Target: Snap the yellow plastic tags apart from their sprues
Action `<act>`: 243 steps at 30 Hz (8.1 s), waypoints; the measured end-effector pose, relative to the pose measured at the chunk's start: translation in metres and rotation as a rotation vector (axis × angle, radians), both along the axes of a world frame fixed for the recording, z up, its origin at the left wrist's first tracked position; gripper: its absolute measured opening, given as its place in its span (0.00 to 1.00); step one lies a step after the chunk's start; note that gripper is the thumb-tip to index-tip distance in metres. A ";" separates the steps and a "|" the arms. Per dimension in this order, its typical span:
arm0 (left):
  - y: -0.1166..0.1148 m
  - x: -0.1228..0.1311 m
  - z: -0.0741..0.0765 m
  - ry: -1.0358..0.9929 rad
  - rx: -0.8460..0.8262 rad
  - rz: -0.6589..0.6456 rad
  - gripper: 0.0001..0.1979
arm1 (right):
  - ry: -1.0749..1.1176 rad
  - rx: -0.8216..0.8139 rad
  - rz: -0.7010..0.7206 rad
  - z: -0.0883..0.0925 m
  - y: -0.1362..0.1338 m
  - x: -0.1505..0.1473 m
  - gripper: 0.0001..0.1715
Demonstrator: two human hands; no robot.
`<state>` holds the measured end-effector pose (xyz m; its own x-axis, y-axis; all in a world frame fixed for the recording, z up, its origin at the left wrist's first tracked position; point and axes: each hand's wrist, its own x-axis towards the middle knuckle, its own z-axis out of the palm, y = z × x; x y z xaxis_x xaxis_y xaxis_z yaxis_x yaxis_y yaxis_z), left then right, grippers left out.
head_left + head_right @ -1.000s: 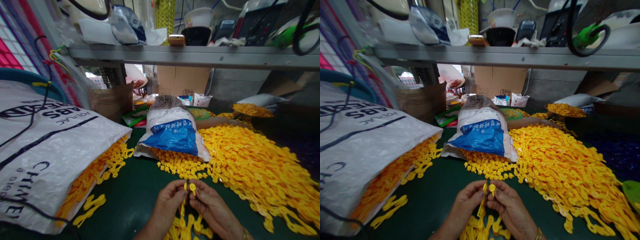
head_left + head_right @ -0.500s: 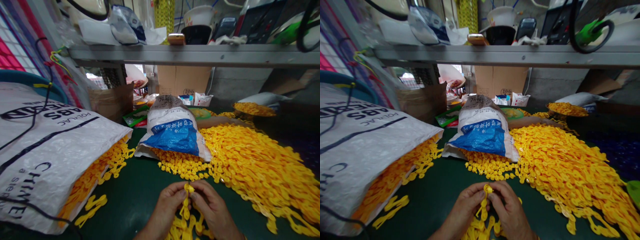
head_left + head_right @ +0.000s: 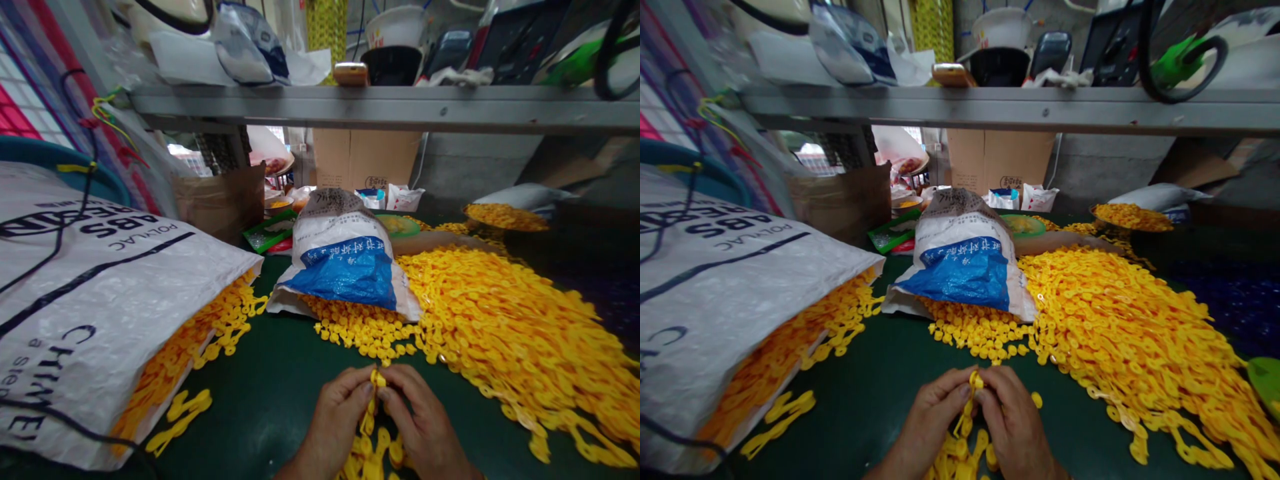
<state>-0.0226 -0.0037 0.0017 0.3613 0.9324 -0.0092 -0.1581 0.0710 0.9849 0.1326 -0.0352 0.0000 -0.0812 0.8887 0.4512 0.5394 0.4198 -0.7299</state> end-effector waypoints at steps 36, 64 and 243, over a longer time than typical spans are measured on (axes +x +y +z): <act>0.004 0.003 0.005 -0.304 -0.523 -0.007 0.23 | -0.642 -0.301 -0.104 0.005 -0.013 0.084 0.17; 0.017 -0.004 -0.002 -0.141 -0.410 0.022 0.19 | -0.891 -0.021 -0.062 0.014 0.016 0.117 0.10; -0.040 0.015 -0.013 -0.594 -0.506 -0.092 0.13 | 0.403 -0.193 -0.005 0.006 -0.041 -0.001 0.11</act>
